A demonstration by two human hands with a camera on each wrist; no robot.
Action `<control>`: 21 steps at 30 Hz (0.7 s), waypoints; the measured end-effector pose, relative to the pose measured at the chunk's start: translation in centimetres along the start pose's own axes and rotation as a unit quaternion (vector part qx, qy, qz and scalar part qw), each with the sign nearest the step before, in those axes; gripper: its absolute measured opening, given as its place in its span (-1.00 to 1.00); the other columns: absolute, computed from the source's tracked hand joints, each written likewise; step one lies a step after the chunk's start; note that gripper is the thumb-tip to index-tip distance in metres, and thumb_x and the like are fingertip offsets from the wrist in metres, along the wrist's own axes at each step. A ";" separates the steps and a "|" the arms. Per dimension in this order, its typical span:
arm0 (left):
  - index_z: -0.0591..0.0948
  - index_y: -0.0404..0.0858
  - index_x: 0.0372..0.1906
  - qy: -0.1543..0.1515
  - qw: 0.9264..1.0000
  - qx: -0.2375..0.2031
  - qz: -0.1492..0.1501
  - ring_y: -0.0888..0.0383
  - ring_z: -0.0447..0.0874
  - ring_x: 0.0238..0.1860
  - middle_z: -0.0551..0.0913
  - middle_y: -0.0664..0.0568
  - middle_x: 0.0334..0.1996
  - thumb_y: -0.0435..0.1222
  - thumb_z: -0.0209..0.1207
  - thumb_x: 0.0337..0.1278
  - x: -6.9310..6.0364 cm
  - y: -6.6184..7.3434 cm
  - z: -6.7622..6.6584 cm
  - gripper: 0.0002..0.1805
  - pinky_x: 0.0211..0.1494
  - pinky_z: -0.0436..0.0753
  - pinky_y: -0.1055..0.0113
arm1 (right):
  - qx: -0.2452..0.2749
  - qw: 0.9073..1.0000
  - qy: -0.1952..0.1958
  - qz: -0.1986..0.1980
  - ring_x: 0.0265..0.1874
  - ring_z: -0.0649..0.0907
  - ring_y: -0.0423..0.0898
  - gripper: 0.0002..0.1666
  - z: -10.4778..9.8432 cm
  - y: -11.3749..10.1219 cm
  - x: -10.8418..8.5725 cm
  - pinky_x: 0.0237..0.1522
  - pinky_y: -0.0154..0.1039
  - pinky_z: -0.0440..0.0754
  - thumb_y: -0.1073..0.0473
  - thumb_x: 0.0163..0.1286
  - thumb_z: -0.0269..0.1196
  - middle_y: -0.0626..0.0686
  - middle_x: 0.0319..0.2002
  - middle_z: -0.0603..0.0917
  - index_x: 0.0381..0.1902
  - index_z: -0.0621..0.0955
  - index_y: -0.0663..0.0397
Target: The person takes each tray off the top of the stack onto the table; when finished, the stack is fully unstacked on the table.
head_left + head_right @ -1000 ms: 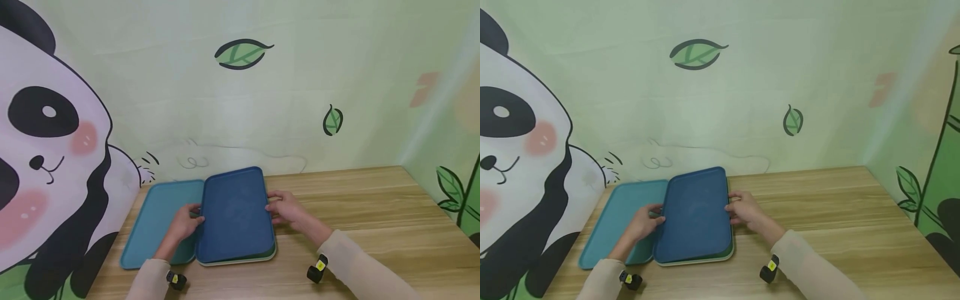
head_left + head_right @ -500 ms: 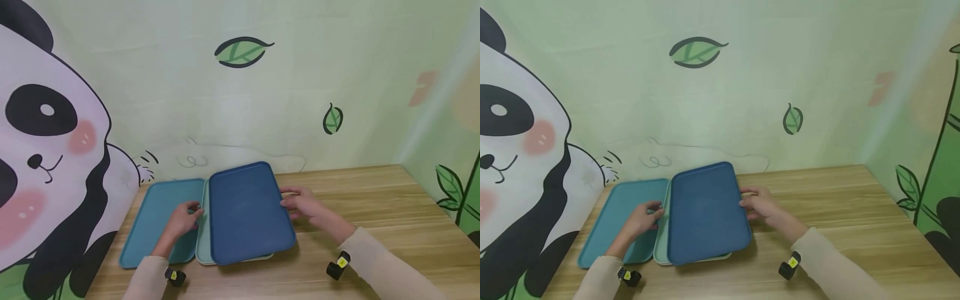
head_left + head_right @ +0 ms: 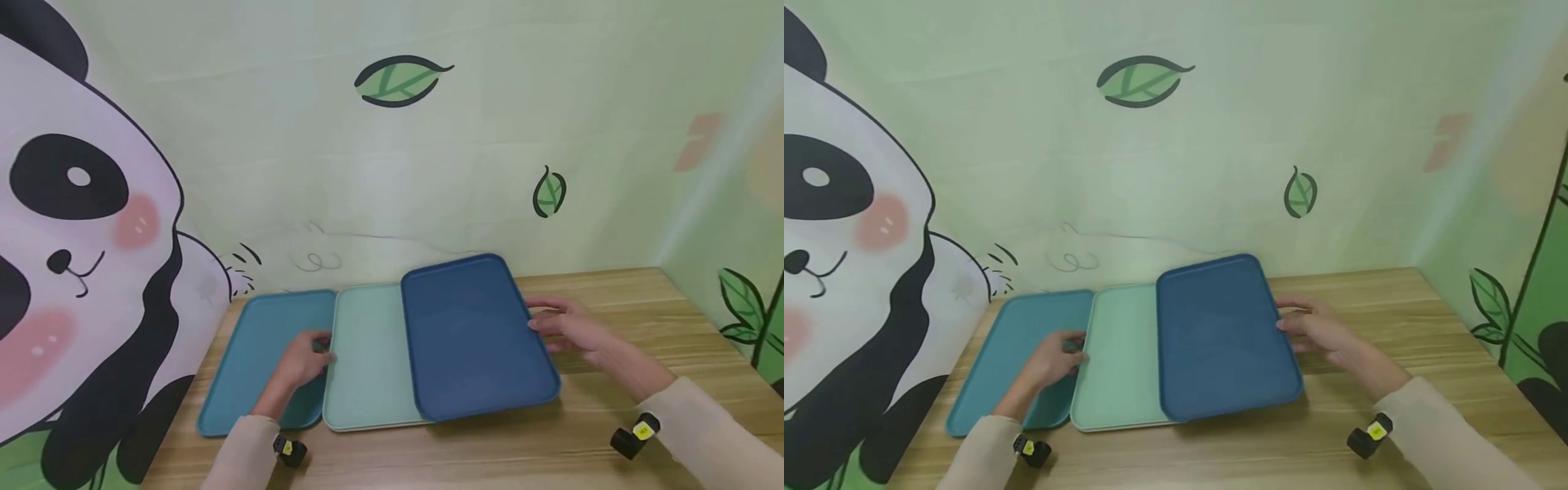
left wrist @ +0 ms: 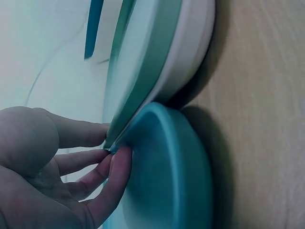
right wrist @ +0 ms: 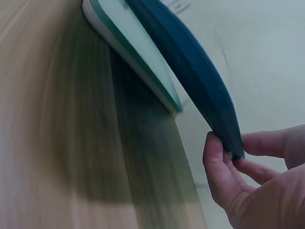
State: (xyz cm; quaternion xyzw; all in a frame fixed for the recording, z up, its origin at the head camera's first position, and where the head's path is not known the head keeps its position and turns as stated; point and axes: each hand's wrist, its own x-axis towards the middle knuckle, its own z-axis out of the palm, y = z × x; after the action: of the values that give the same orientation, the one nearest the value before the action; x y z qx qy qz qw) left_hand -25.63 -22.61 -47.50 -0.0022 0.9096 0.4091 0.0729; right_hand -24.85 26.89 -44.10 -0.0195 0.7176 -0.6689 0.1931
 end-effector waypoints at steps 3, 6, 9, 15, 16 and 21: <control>0.47 -0.49 0.45 -0.005 1.000 0.003 0.004 -0.13 0.72 0.01 0.58 -0.33 0.21 -0.46 0.26 0.41 0.0 0.0 -0.1 -0.43 -0.17 0.80 0.13 | 0.010 1.000 -0.002 0.001 -0.09 0.78 -0.11 -0.25 -1.7 0.7 -0.7 -0.05 -0.09 0.80 0.30 0.56 0.26 -0.07 -0.04 0.78 0.60 0.28 0.27; 0.47 -0.49 0.45 -0.006 1.000 -0.004 0.001 -0.11 0.71 0.00 0.57 -0.32 0.21 -0.46 0.26 0.42 -0.1 -0.2 -0.2 -0.43 -0.17 0.79 0.13 | 0.012 1.000 -0.003 0.004 -0.07 0.78 -0.11 -0.27 -3.1 1.4 -1.1 -0.03 -0.07 0.79 0.29 0.58 0.25 -0.09 -0.02 0.77 0.60 0.28 0.24; 0.47 -0.50 0.45 -0.008 1.000 -0.011 0.001 -0.11 0.70 0.00 0.55 -0.33 0.22 -0.47 0.25 0.42 0.0 -0.2 0.0 -0.44 -0.15 0.79 0.11 | 0.009 1.000 0.008 0.011 -0.05 0.77 -0.11 -0.26 -4.4 2.0 -1.7 -0.01 -0.07 0.79 0.25 0.58 0.27 -0.10 -0.01 0.75 0.61 0.30 0.18; 0.46 -0.47 0.46 -0.009 1.000 -0.019 -0.004 -0.13 0.68 0.06 0.50 -0.34 0.27 -0.44 0.24 0.45 0.2 -0.3 0.2 -0.44 -0.13 0.79 0.10 | 0.016 1.000 0.019 0.018 -0.05 0.78 -0.14 -0.40 -6.5 2.7 -2.6 -0.02 -0.10 0.79 0.25 0.58 0.27 -0.13 -0.03 0.77 0.50 0.44 -0.09; 0.45 -0.47 0.46 -0.009 1.000 -0.018 -0.003 -0.14 0.67 0.07 0.49 -0.34 0.27 -0.44 0.24 0.46 0.2 -0.3 0.2 -0.44 -0.13 0.79 0.10 | 0.014 1.000 0.019 0.017 -0.05 0.78 -0.15 -0.42 -6.8 2.8 -2.6 -0.03 -0.10 0.79 0.25 0.58 0.27 -0.14 -0.04 0.77 0.49 0.45 -0.10; 0.46 -0.47 0.46 -0.003 1.000 -0.018 -0.005 -0.15 0.66 0.08 0.45 -0.34 0.28 -0.44 0.23 0.46 0.1 -0.3 0.2 -0.45 -0.15 0.79 0.12 | -0.008 1.000 0.021 0.016 -0.06 0.77 -0.19 -0.42 -7.5 3.6 -2.5 -0.07 -0.13 0.79 0.23 0.59 0.27 -0.17 -0.04 0.77 0.50 0.47 -0.05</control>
State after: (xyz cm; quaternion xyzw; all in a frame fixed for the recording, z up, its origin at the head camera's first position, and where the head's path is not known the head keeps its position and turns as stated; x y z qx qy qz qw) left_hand -25.66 -22.70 -47.87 -0.0071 0.9017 0.4251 0.0779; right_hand -24.03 35.12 -46.75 0.0047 0.7267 -0.6605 0.1885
